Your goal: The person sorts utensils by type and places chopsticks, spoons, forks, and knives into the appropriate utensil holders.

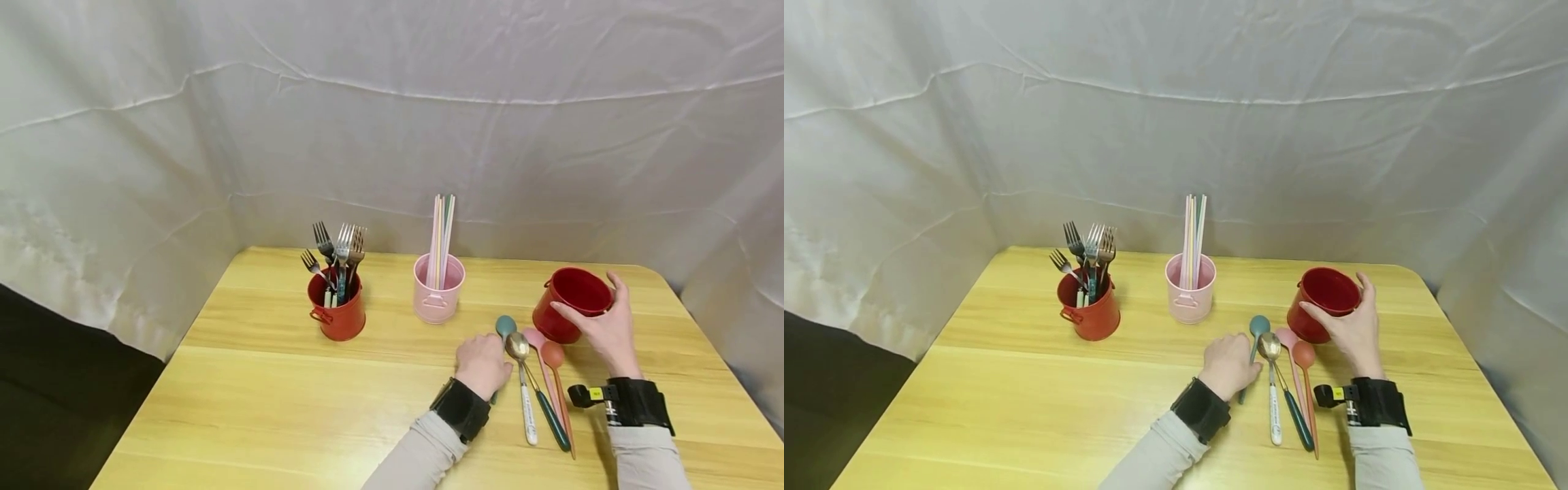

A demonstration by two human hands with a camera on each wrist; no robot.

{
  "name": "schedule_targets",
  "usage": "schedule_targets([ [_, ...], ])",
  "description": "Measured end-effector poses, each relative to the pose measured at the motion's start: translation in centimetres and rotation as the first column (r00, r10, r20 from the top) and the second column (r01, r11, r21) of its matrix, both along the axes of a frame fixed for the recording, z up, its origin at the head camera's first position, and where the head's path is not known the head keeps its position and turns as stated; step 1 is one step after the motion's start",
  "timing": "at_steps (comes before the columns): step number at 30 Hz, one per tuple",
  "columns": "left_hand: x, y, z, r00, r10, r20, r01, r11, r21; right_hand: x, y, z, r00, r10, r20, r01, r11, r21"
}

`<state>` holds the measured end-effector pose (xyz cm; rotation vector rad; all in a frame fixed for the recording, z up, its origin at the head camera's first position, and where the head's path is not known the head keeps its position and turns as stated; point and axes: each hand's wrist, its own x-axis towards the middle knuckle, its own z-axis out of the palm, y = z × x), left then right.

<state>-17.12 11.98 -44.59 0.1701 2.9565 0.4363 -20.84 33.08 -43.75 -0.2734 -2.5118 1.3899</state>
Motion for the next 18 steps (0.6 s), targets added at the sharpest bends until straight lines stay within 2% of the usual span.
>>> schedule_targets([
  [3, 0.05, 0.10, 0.04, 1.000, 0.001, 0.018, -0.001, 1.000, -0.004, 0.06, -0.09, 0.03, 1.000, -0.014, 0.005, 0.014, 1.000, 0.011],
  [11, 0.33, 0.45, 0.04, 0.999, 0.031, 0.021, -0.031, 1.000, -0.001, 0.25, -0.20, 0.11, 1.000, 0.014, 0.005, -0.014, 0.998, 0.067],
  [18, 0.51, 0.49, -0.09, 0.998, 0.043, 0.034, -0.045, 0.998, 0.035, 0.41, 0.10, 0.05, 0.999, 0.033, 0.009, -0.034, 0.997, 0.076],
])
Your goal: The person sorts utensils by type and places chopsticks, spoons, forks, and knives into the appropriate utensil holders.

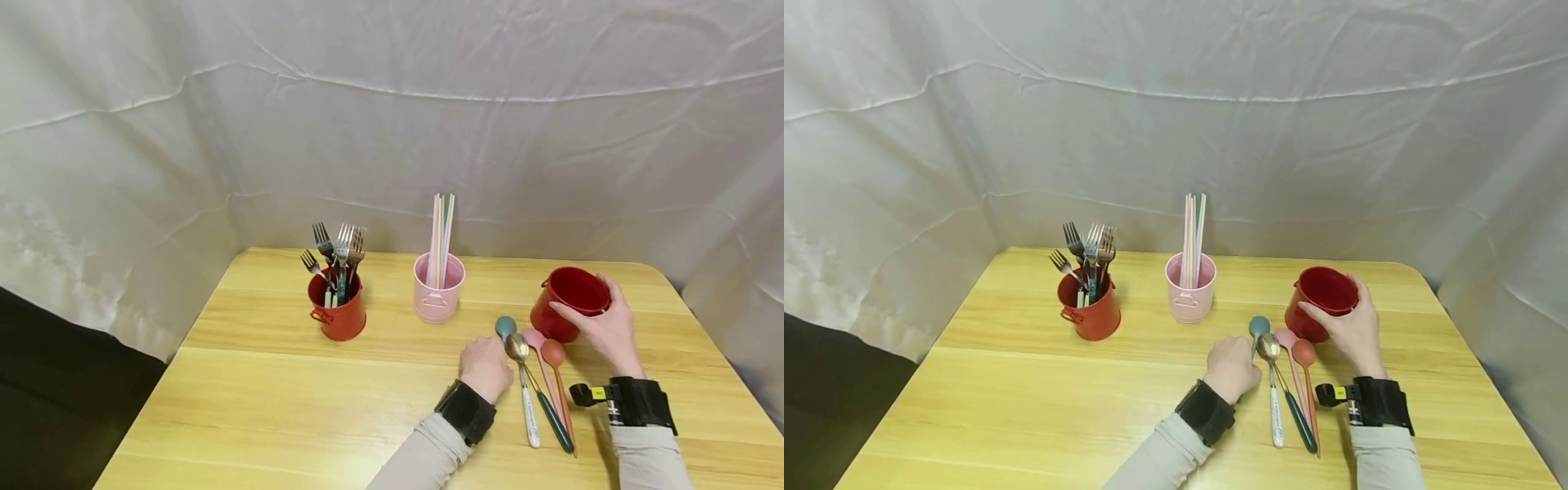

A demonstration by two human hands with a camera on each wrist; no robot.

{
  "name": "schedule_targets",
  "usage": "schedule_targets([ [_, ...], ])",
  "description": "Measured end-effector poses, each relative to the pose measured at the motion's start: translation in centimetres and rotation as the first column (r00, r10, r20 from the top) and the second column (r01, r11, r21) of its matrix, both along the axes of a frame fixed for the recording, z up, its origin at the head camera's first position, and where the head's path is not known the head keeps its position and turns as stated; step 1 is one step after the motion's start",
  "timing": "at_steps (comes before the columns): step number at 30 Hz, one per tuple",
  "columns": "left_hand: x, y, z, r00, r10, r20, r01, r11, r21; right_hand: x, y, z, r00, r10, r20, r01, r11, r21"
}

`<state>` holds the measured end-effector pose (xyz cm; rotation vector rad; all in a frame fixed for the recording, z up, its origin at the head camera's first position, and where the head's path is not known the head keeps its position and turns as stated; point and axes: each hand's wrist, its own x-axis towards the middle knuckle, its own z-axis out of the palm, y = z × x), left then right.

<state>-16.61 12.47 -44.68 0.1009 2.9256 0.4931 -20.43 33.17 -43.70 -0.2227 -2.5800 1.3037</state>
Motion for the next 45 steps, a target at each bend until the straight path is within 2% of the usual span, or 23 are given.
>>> schedule_targets([
  [7, 0.0, -0.6, 0.1, 1.000, -0.013, -0.021, 0.013, 1.000, 0.008, 0.0, 0.0, 0.0, 1.000, 0.014, 0.002, -0.014, 1.000, 0.001],
  [14, -0.6, -2.0, 1.5, 0.998, -0.049, -0.032, 0.051, 0.998, 0.043, 0.1, 0.1, 0.1, 1.000, 0.013, 0.000, -0.013, 1.000, -0.010],
  [19, -1.5, -2.7, 2.1, 0.995, -0.052, -0.090, 0.058, 0.996, 0.068, 0.2, 0.1, 0.2, 0.999, 0.041, 0.001, -0.041, 0.999, -0.002],
  [22, -2.2, -3.1, 2.5, 0.984, -0.060, -0.171, 0.076, 0.993, 0.092, 0.2, 0.3, 0.2, 0.998, 0.065, -0.008, -0.065, 0.998, -0.002],
  [24, -2.6, -3.3, 2.8, 0.968, -0.080, -0.238, 0.104, 0.990, 0.091, 0.2, 0.3, 0.1, 0.997, 0.077, -0.014, -0.077, 0.997, -0.006],
  [29, -3.8, -3.7, 4.1, 0.937, -0.109, -0.333, 0.157, 0.980, 0.122, 0.1, 0.6, -0.4, 0.993, 0.120, -0.024, -0.121, 0.992, -0.034],
  [36, -5.5, -3.2, 5.7, 0.921, -0.103, -0.377, 0.211, 0.942, 0.259, 0.0, 0.7, -0.7, 0.982, 0.187, -0.033, -0.189, 0.980, -0.068],
  [45, -5.7, -0.7, 7.0, 0.864, -0.112, -0.492, 0.335, 0.857, 0.392, 0.1, 0.6, -0.7, 0.977, 0.210, -0.033, -0.212, 0.974, -0.085],
])
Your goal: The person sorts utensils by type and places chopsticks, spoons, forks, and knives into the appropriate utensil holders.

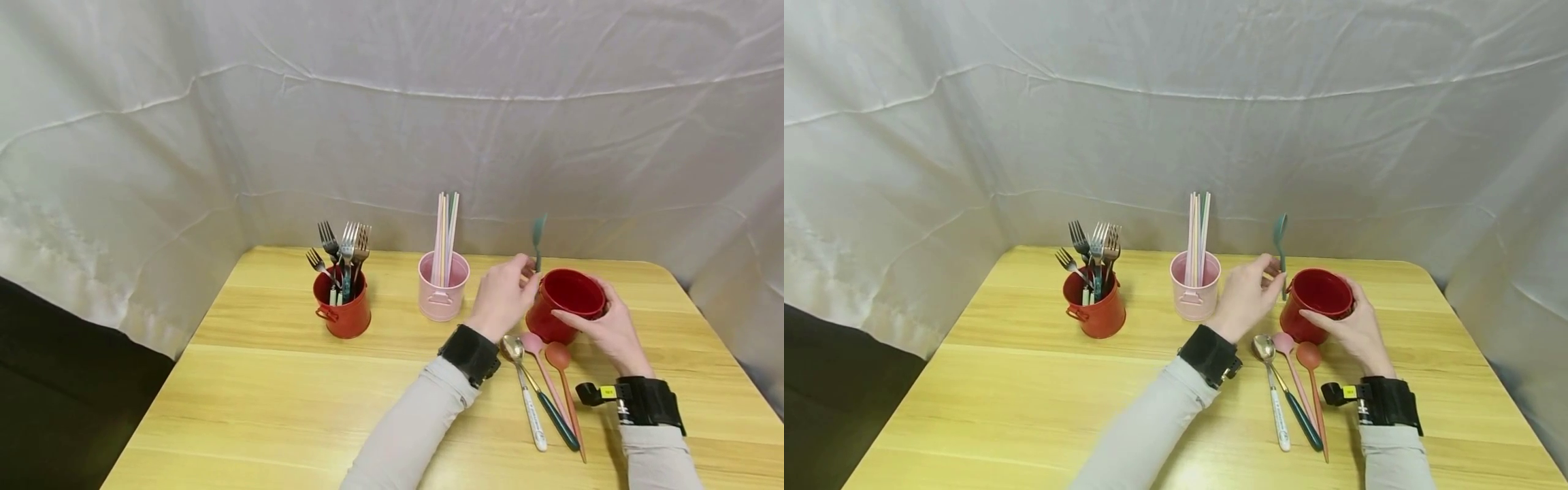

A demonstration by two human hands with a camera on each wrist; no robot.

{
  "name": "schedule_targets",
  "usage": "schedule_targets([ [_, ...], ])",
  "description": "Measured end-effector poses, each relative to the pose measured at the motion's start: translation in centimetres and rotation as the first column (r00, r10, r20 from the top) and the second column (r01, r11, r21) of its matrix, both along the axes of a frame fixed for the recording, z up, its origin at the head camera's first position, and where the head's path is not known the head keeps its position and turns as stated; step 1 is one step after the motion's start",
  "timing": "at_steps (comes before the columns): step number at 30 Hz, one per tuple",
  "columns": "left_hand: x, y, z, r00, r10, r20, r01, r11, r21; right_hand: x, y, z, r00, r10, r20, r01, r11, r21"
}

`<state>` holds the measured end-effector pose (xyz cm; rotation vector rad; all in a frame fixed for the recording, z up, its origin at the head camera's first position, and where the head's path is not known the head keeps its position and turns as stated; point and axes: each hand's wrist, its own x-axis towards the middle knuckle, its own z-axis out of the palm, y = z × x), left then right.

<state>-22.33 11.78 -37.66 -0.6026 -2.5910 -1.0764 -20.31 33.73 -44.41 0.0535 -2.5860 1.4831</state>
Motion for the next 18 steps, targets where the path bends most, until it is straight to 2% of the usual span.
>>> schedule_targets([
  [8, 0.0, 1.9, 0.3, 0.995, 0.006, -0.095, -0.003, 1.000, 0.026, 0.0, -0.1, 0.1, 1.000, 0.008, 0.011, -0.008, 1.000, -0.003],
  [13, 0.0, 2.3, 0.4, 0.993, -0.024, -0.113, 0.034, 0.996, 0.081, 0.0, -0.1, 0.1, 1.000, 0.014, 0.019, -0.014, 1.000, 0.002],
  [16, -0.2, 2.6, 0.2, 0.994, -0.052, -0.094, 0.057, 0.997, 0.051, 0.0, 0.1, 0.1, 1.000, 0.020, 0.023, -0.020, 1.000, -0.002],
  [18, -0.3, 2.8, 0.0, 0.995, -0.067, -0.074, 0.066, 0.998, -0.008, 0.0, 0.2, 0.1, 1.000, 0.022, 0.022, -0.022, 1.000, -0.008],
])
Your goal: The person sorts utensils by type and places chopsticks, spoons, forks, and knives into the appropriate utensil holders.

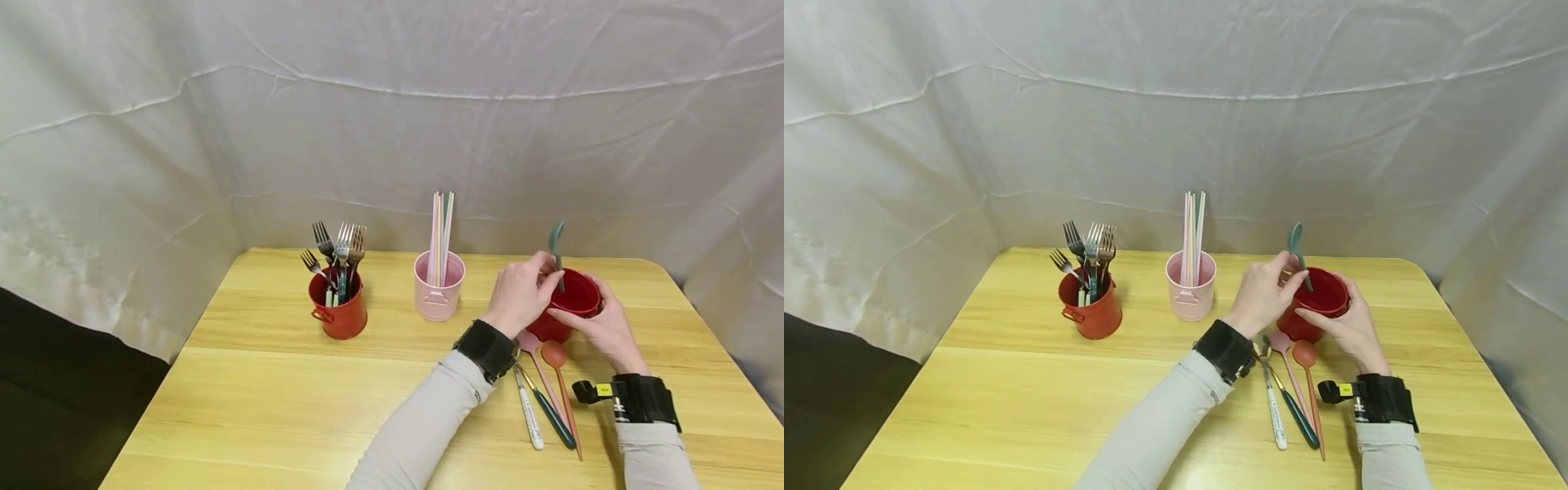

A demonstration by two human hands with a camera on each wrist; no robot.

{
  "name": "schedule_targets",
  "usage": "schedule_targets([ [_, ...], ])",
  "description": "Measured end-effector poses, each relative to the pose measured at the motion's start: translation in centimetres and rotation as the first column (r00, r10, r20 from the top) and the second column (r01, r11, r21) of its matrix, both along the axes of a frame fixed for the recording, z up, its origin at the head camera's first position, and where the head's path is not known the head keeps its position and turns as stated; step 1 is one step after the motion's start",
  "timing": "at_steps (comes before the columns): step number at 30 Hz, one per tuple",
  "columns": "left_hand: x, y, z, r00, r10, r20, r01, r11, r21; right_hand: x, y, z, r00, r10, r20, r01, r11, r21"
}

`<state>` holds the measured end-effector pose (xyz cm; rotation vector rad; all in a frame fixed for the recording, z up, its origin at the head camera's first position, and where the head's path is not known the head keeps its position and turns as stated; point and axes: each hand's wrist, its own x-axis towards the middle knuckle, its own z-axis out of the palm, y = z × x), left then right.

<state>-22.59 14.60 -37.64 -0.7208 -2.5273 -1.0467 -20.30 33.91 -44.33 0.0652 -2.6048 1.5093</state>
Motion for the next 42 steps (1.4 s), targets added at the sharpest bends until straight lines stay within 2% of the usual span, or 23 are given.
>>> schedule_targets([
  [2, 0.0, 0.1, -0.3, 1.000, 0.006, 0.018, -0.004, 0.996, -0.085, 0.0, 0.0, 0.0, 1.000, -0.002, -0.003, 0.002, 1.000, 0.001],
  [5, 0.0, 0.0, -0.6, 0.999, 0.033, 0.014, -0.029, 0.974, -0.223, -0.1, 0.0, -0.1, 1.000, -0.010, -0.011, 0.010, 1.000, 0.002],
  [9, 0.0, -0.2, -0.9, 0.998, 0.066, -0.009, -0.065, 0.946, -0.316, 0.0, 0.0, 0.0, 1.000, -0.016, -0.009, 0.017, 1.000, 0.009],
  [18, -0.1, -2.0, -1.4, 0.996, 0.040, 0.086, -0.012, 0.950, -0.312, -0.1, -0.1, -0.1, 1.000, -0.017, -0.018, 0.018, 1.000, 0.004],
  [23, 0.3, -3.3, -2.1, 0.994, -0.026, 0.107, 0.058, 0.949, -0.310, 0.0, -0.3, 0.0, 0.999, -0.026, -0.025, 0.026, 1.000, 0.010],
  [26, 0.7, -4.0, -2.7, 0.990, -0.075, 0.123, 0.112, 0.937, -0.330, 0.0, -0.3, 0.1, 1.000, -0.025, -0.019, 0.025, 1.000, 0.015],
  [29, 1.2, -4.5, -3.1, 0.983, -0.113, 0.145, 0.160, 0.912, -0.379, -0.1, -0.4, 0.1, 1.000, -0.027, -0.015, 0.028, 0.999, 0.019],
  [32, 1.9, -4.6, -3.6, 0.977, -0.162, 0.138, 0.208, 0.867, -0.453, -0.1, -0.5, 0.1, 1.000, -0.027, -0.014, 0.027, 0.999, 0.026],
  [35, 3.0, -4.2, -4.0, 0.964, -0.237, 0.120, 0.264, 0.799, -0.540, -0.1, -0.3, 0.1, 1.000, -0.020, -0.008, 0.020, 0.999, 0.033],
  [38, 4.3, -3.5, -4.3, 0.942, -0.318, 0.110, 0.312, 0.704, -0.637, -0.1, 0.0, 0.0, 1.000, 0.003, -0.011, -0.002, 0.999, 0.038],
  [42, 5.9, -2.2, -5.1, 0.904, -0.417, 0.088, 0.329, 0.551, -0.767, 0.1, 0.5, -0.1, 0.999, 0.039, -0.036, -0.038, 0.999, 0.033],
])
